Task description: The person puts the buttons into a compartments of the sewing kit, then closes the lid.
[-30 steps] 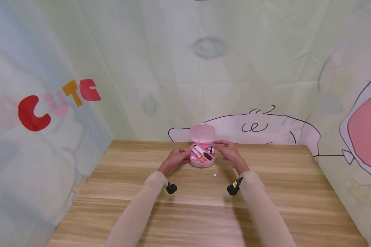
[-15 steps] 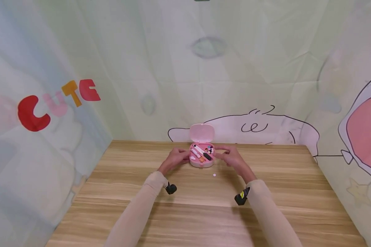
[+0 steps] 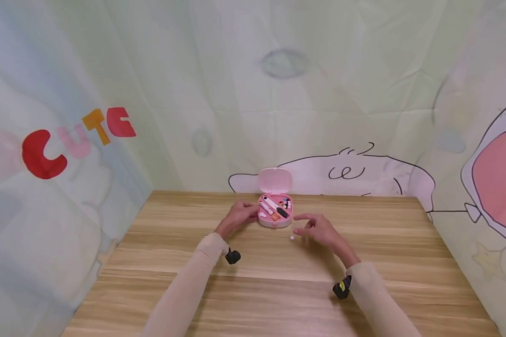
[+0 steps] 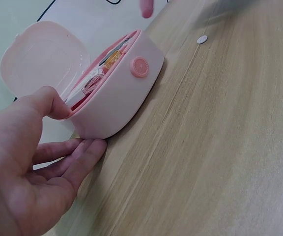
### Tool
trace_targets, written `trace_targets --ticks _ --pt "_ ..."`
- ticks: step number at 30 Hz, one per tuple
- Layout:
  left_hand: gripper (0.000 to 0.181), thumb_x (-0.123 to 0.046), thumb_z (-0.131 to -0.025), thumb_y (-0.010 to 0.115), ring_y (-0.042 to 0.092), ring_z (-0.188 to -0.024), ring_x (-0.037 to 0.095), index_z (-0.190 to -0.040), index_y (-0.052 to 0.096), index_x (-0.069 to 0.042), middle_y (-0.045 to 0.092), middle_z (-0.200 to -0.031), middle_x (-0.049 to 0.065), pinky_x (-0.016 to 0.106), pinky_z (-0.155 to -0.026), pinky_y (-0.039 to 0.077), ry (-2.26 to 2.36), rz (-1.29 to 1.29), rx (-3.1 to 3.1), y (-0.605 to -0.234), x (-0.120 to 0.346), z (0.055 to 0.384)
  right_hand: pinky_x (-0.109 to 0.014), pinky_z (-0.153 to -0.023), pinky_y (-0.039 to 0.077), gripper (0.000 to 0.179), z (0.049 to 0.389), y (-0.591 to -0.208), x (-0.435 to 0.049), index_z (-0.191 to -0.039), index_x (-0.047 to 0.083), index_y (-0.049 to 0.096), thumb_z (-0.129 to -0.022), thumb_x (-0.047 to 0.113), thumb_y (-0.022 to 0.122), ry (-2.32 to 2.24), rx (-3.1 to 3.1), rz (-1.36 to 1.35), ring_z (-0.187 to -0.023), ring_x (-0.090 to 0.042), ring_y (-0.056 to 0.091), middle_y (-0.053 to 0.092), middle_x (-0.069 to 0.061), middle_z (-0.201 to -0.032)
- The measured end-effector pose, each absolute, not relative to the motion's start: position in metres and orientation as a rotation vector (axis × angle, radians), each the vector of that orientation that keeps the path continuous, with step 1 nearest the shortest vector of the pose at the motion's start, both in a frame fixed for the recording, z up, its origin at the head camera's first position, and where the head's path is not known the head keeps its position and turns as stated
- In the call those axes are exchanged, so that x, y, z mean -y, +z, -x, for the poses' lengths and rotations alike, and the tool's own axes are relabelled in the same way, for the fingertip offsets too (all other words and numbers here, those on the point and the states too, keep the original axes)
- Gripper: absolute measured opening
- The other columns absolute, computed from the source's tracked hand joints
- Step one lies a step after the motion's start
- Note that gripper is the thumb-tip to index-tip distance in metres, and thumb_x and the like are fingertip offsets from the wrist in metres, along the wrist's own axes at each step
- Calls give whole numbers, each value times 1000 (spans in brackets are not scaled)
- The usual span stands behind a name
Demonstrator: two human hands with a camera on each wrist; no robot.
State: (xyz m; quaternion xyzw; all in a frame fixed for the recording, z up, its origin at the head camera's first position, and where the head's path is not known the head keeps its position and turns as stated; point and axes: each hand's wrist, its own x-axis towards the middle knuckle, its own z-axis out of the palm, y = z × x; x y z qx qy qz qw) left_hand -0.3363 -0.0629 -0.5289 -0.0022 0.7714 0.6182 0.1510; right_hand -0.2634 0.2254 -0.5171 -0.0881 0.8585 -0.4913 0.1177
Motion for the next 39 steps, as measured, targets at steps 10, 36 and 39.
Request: trace_targets --ticks 10,36,39 --pt "33 -19 -103 64 69 -97 20 -122 68 8 69 -114 18 32 -88 61 1769 5 -2218 -527 63 335 -22 -51 35 35 251 -538 -223 -125 7 74 -93 20 80 -1186 -2670 524 -63 -14 48 55 1 -71" --pt "34 -21 -103 65 69 -95 20 -123 66 7 69 -113 17 31 -87 61 1758 19 -2212 -528 62 337 -22 -55 35 8 247 -546 -207 -99 12 84 -92 14 80 -1134 -2858 471 -62 -11 47 60 8 -68" --pt "34 -21 -103 65 70 -95 20 -123 66 7 69 -113 17 31 -87 62 1757 23 -2217 -528 62 337 -22 -54 34 7 246 -546 -206 -98 11 83 -92 13 80 -1155 -2856 484 -61 -11 47 59 8 -67"
